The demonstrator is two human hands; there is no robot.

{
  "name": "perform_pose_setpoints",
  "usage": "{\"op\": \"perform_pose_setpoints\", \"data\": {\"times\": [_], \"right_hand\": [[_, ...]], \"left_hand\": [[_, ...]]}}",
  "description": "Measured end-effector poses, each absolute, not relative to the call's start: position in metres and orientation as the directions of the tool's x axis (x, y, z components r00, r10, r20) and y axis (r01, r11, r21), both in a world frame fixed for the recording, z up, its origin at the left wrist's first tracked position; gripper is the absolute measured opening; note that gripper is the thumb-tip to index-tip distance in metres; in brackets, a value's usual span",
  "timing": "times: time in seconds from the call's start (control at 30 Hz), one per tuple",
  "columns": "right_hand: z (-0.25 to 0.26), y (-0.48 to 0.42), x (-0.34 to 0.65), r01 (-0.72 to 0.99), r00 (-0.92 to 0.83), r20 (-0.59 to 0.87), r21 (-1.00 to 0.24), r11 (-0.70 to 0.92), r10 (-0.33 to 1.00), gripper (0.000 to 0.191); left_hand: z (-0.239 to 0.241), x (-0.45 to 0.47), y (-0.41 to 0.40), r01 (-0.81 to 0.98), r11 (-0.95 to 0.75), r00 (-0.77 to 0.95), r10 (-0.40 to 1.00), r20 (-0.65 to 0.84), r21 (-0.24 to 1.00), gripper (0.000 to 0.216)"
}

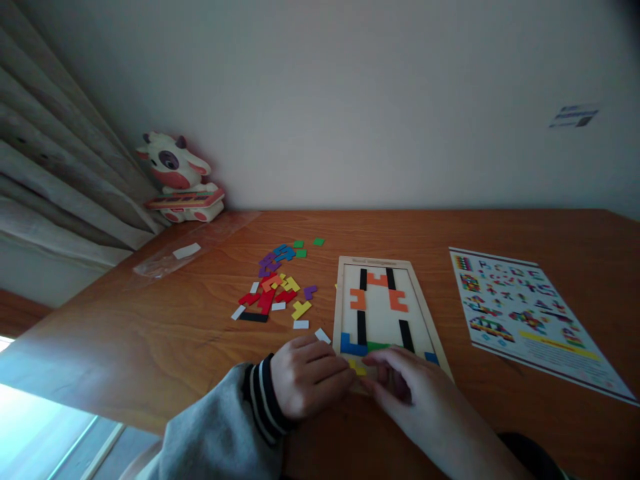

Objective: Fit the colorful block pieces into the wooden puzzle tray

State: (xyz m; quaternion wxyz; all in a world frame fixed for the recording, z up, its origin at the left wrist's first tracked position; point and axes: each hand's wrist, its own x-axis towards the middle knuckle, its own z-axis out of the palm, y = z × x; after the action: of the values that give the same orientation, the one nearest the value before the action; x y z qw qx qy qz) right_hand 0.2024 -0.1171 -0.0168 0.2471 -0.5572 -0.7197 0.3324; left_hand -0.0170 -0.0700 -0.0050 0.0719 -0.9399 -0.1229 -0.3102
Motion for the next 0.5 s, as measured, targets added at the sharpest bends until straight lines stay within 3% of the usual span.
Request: {"op": "perform_pose_setpoints", "data": {"times": [0.07,0.17,0.33,0.5], "right_hand": [[-0.013,-0.116,0.202,0.612,-0.239,-0.03,-0.781,0.126,0.971,0.022],[-0.009,-0.115,0.204,0.596,-0.224,-0.025,-0.794,0.117,0.974,0.028],[-0.007,-0.113,0.206,0.626,-0.238,-0.039,-0.77,0.123,0.971,0.026],[-0.011,-0.109,0.207,0.675,-0.285,0.042,-0.7,0.232,0.957,0.02]], "left_hand": [[-0.001,-0.029,-0.067,0.276,-0.956,0.786,0.167,0.595,-0.096,0.013],[0.008,-0.054,-0.056,0.39,-0.91,0.779,0.244,0.578,-0.142,0.021],[0.014,-0.089,-0.03,0.597,-0.781,0.715,0.412,0.565,-0.186,0.02],[0.003,-0.092,-0.024,0.611,-0.762,0.733,0.442,0.518,-0.215,0.019]]}}
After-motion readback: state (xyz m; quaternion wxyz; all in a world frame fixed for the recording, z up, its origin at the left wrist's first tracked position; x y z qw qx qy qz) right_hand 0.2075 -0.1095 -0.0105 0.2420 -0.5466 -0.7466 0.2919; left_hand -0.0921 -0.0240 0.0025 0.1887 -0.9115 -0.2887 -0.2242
